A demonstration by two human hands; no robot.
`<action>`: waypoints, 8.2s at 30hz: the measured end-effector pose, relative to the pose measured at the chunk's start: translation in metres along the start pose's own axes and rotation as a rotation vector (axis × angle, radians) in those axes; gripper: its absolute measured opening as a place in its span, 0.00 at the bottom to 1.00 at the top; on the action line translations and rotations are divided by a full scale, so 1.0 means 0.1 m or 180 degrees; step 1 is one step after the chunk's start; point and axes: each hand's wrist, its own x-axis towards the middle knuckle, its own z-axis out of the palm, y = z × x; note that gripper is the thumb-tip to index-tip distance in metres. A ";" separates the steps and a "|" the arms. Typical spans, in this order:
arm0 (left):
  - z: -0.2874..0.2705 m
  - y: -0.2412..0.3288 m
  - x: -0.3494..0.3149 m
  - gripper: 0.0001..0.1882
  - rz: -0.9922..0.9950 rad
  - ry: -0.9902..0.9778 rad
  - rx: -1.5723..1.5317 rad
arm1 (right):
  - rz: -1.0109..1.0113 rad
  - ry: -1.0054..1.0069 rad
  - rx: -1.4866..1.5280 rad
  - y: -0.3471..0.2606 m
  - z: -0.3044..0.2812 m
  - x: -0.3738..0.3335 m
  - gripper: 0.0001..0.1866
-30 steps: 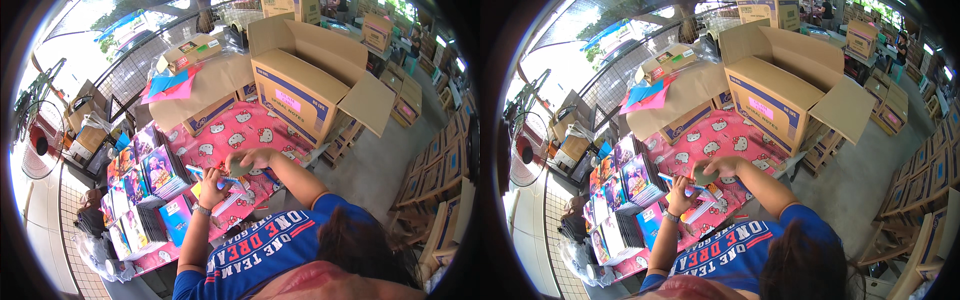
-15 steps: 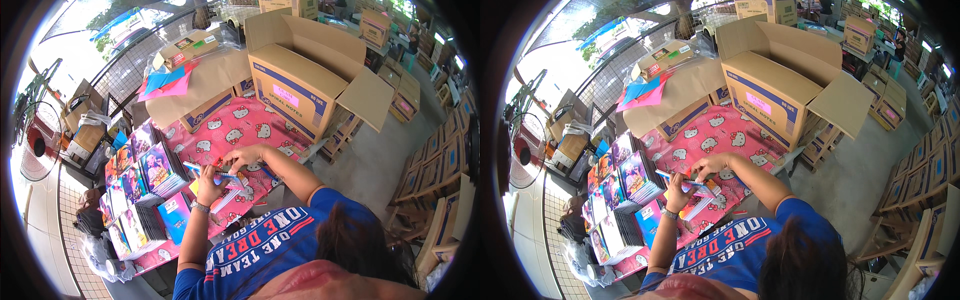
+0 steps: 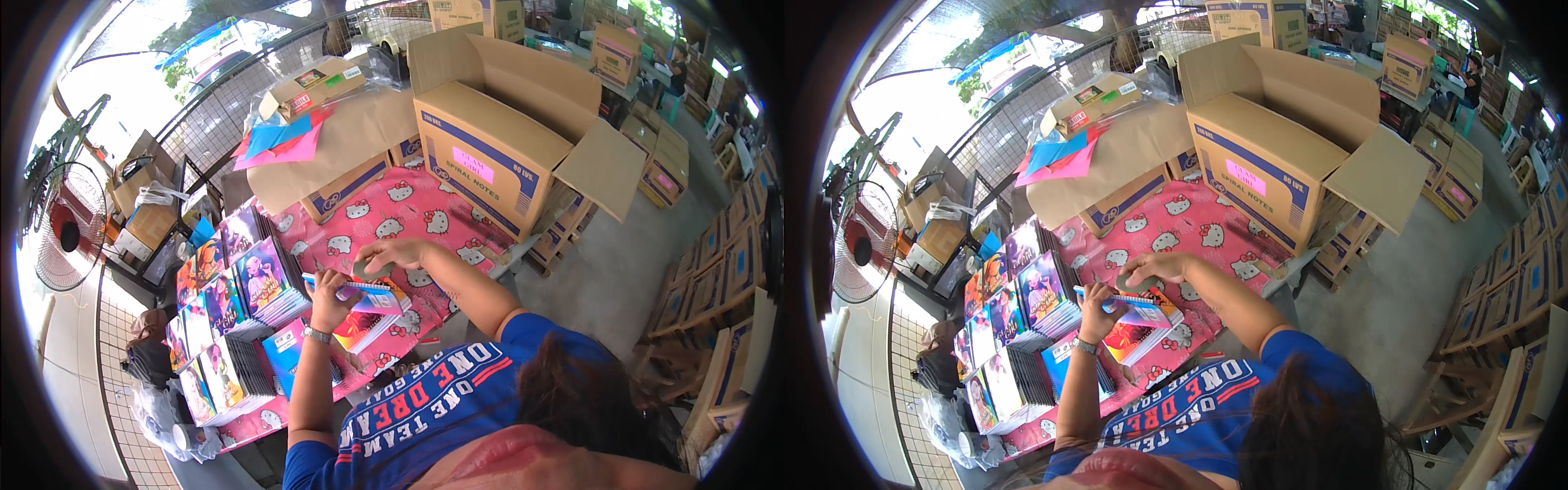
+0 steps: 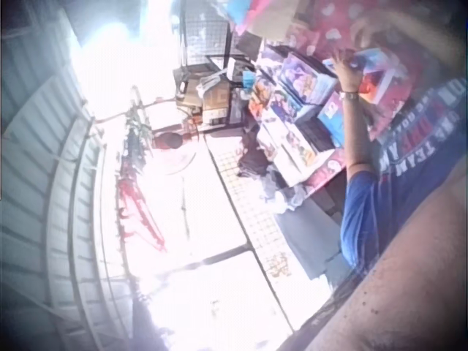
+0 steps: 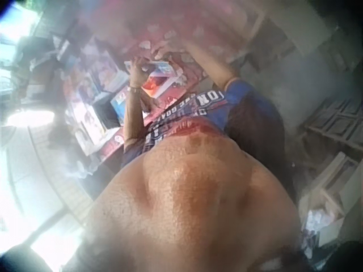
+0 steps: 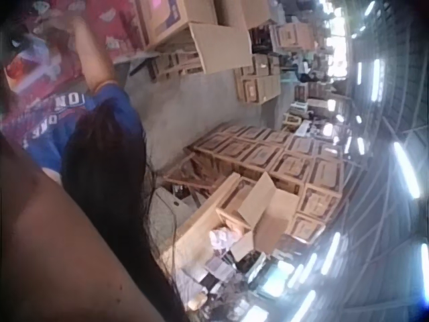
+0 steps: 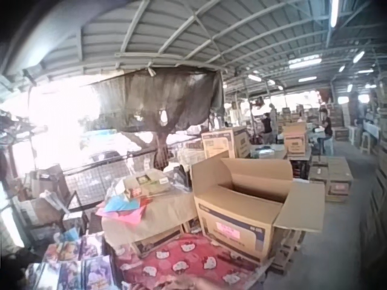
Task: The person sorts spiral notebooks on a table, picking them up, checking their orientation, and organizing them into stacks. They occasionally use a blue plastic tool to press against the spiral wire bindings.
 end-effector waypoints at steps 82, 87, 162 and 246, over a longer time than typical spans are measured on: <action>0.09 -0.30 -0.50 0.14 -0.2293 0.1277 -0.2408 | -0.0744 0.3541 -0.3809 1.13 0.32 -0.90 0.25; 0.09 -0.05 -0.46 0.13 -0.1735 0.1833 -0.2108 | -0.1373 0.2712 -0.3464 0.71 0.87 -0.36 0.24; -0.12 0.25 -0.32 0.14 -0.0498 -0.1116 0.0499 | -0.0419 0.3073 -0.1539 0.67 0.39 -0.62 0.25; 0.22 0.41 -0.32 0.22 -0.0334 0.0269 0.0485 | 0.0590 0.0184 -0.1049 -0.08 0.22 -0.42 0.28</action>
